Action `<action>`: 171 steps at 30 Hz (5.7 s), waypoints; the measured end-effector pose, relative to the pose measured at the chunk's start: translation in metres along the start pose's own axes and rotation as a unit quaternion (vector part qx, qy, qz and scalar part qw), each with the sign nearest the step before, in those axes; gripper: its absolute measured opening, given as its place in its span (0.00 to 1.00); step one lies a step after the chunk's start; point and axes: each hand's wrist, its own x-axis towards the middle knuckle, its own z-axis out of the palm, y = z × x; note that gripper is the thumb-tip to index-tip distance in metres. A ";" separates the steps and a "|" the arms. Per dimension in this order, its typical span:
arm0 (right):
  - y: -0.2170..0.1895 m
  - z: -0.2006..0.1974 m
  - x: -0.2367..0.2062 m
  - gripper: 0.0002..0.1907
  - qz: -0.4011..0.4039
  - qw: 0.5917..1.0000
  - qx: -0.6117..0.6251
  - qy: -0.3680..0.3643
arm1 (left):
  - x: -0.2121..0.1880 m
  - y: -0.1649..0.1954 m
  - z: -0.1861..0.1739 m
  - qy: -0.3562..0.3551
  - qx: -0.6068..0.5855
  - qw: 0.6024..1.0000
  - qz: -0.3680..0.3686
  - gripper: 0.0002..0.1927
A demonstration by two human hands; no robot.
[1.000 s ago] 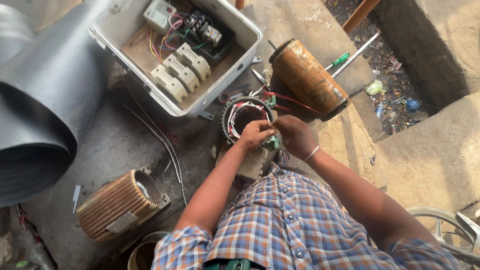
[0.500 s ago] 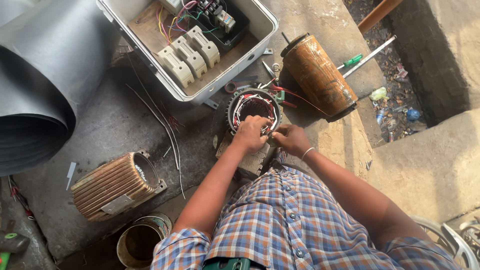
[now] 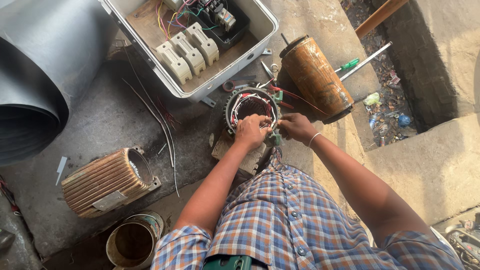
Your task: The person sits at an outdoor workbench rewinding an electric motor stator, threading and pressing copper wire coils into the stator slots by hand. They use pliers to cut and bend wire ends and occasionally pick up scissors and other hand tools while arranging the windings inside the motor housing.
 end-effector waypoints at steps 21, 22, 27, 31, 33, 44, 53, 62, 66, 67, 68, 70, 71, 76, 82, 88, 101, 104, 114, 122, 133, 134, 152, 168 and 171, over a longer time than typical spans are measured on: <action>0.027 -0.005 0.001 0.11 -0.119 0.978 -0.169 0.039 | 0.017 -0.004 0.007 -0.048 -0.022 0.998 0.016 0.07; 0.029 -0.008 0.000 0.09 -0.238 0.914 -0.321 0.066 | 0.017 -0.006 0.008 -0.053 -0.020 0.998 0.021 0.07; 0.039 -0.015 -0.011 0.14 -0.356 0.828 -0.425 0.091 | 0.012 -0.012 0.009 -0.031 -0.015 0.997 0.074 0.06; 0.045 -0.033 -0.012 0.15 -0.172 0.916 -0.351 0.092 | 0.010 -0.012 0.009 -0.019 -0.038 0.995 0.087 0.06; 0.049 -0.046 -0.008 0.16 -0.116 0.917 -0.374 0.079 | 0.009 -0.012 0.006 -0.018 -0.057 0.994 0.088 0.09; 0.033 -0.036 0.085 0.40 -0.151 0.852 -0.496 0.067 | -0.015 0.007 -0.014 0.016 0.057 0.998 0.026 0.22; 0.025 -0.019 0.138 0.32 -0.206 0.811 -0.543 0.074 | -0.047 0.005 -0.011 0.098 0.066 0.993 -0.013 0.23; 0.034 -0.028 0.153 0.21 -0.154 0.869 -0.469 0.032 | -0.042 0.010 -0.009 0.077 0.057 0.994 -0.058 0.20; 0.065 -0.049 0.128 0.21 -0.113 0.962 -0.235 -0.082 | -0.039 0.001 -0.004 0.060 0.075 0.995 -0.037 0.17; 0.076 -0.062 0.112 0.21 -0.012 0.984 -0.107 -0.139 | -0.038 -0.001 -0.004 0.057 0.088 0.994 -0.027 0.16; 0.085 -0.076 0.098 0.24 0.014 0.978 -0.122 -0.168 | -0.037 -0.002 -0.003 0.054 0.102 0.993 -0.017 0.17; 0.100 -0.102 0.067 0.23 0.069 0.972 -0.100 -0.202 | -0.037 -0.002 -0.002 0.076 0.111 0.991 0.002 0.15; 0.104 -0.113 0.053 0.19 0.096 0.972 -0.062 -0.206 | -0.036 0.000 -0.002 0.088 0.116 0.989 0.011 0.15; 0.103 -0.151 -0.011 0.27 0.178 0.949 -0.041 -0.258 | -0.026 0.011 0.000 0.078 0.022 0.996 0.023 0.12; 0.079 -0.151 -0.041 0.32 0.227 0.863 0.177 -0.415 | -0.014 0.008 0.012 0.097 -0.044 0.993 0.054 0.03; 0.073 -0.133 -0.053 0.33 0.196 0.827 0.278 -0.448 | -0.013 0.002 0.022 0.121 -0.041 0.987 0.092 0.01; 0.046 -0.098 -0.107 0.30 0.248 0.821 0.389 -0.337 | -0.012 0.011 0.019 0.095 -0.005 0.991 0.092 0.06; 0.025 -0.094 -0.121 0.25 0.208 0.944 0.017 -0.255 | -0.010 0.012 0.020 0.092 0.025 0.991 0.096 0.08; -0.009 -0.111 -0.118 0.29 0.109 0.867 -0.452 -0.179 | -0.010 0.009 0.026 0.119 0.030 0.985 0.121 0.07; 0.038 -0.127 -0.116 0.37 0.287 0.878 0.225 -0.309 | -0.012 0.010 0.029 0.119 0.013 0.986 0.115 0.05; 0.077 -0.106 -0.109 0.36 0.226 0.815 0.374 -0.380 | -0.019 0.008 0.021 0.111 0.012 0.987 0.115 0.04; 0.079 -0.104 -0.108 0.37 0.230 0.818 0.368 -0.377 | -0.019 0.008 0.020 0.108 0.013 0.988 0.111 0.05; 0.085 -0.098 -0.099 0.38 0.204 0.820 0.372 -0.385 | -0.016 0.007 0.017 0.100 0.020 0.988 0.115 0.03; 0.118 -0.076 -0.104 0.43 0.140 0.800 0.457 -0.361 | -0.017 0.006 0.013 0.095 0.026 0.988 0.117 0.05; 0.114 -0.077 -0.103 0.44 0.145 0.818 0.435 -0.346 | -0.016 0.007 0.013 0.091 0.035 0.989 0.113 0.05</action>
